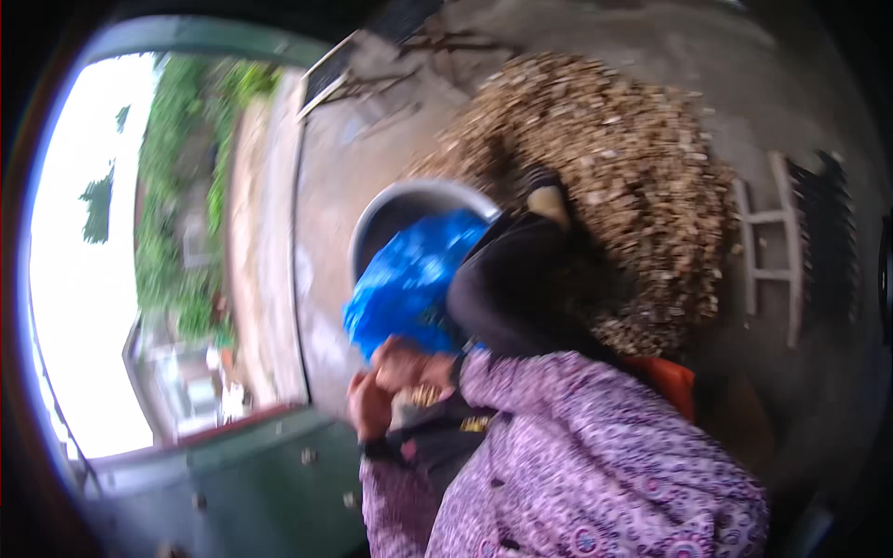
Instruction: The person sits on the ground and shells peanuts by hand, placing the kernels into a blue plastic bag and discarding the shells onto the floor. The task continues throughout the clip with repetitive hand motions.
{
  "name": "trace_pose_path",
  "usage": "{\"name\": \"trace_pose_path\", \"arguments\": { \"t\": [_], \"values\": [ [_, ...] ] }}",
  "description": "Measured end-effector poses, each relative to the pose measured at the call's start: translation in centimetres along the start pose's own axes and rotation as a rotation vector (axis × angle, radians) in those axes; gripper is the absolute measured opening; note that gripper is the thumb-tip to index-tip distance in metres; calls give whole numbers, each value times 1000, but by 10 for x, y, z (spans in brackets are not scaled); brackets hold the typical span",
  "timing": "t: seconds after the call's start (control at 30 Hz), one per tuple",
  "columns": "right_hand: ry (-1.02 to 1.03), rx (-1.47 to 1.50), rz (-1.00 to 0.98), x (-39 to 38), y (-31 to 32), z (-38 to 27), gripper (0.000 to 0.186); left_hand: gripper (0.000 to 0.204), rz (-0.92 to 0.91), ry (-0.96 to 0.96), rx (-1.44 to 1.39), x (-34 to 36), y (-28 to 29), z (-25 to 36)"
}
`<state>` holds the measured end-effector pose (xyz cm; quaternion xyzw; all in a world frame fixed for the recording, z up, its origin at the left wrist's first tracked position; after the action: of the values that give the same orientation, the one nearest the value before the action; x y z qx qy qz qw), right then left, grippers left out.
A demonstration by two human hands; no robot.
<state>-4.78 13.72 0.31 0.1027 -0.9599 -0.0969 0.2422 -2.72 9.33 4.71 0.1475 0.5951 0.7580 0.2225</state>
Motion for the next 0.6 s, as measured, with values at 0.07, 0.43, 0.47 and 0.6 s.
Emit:
{"name": "trace_pose_path", "arguments": {
  "t": [0.07,0.43,0.47,0.6],
  "values": [
    [-54,-168,228,-8,24,32,15,16,-7,-239,243,12,-20,17],
    [-331,493,515,-56,64,78,17,8,-210,806,-1226,8,-43,-45],
    [-302,271,517,-60,72,83,19,8,-206,810,-1233,8,-44,-48],
    [-317,-260,436,-60,83,85,22,7,-188,797,-1149,14,-48,-53]
  ]
}}
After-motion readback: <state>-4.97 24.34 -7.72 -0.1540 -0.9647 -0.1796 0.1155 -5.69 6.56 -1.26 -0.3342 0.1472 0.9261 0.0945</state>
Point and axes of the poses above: each hand's wrist, its own x-axis towards the middle knuckle, its own y-axis out of the back of the hand, z = x × y, the point moved 10 cm from there along x, towards the middle knuckle, and after that the axes turned 15 degrees about y, right-handed, at the moved point
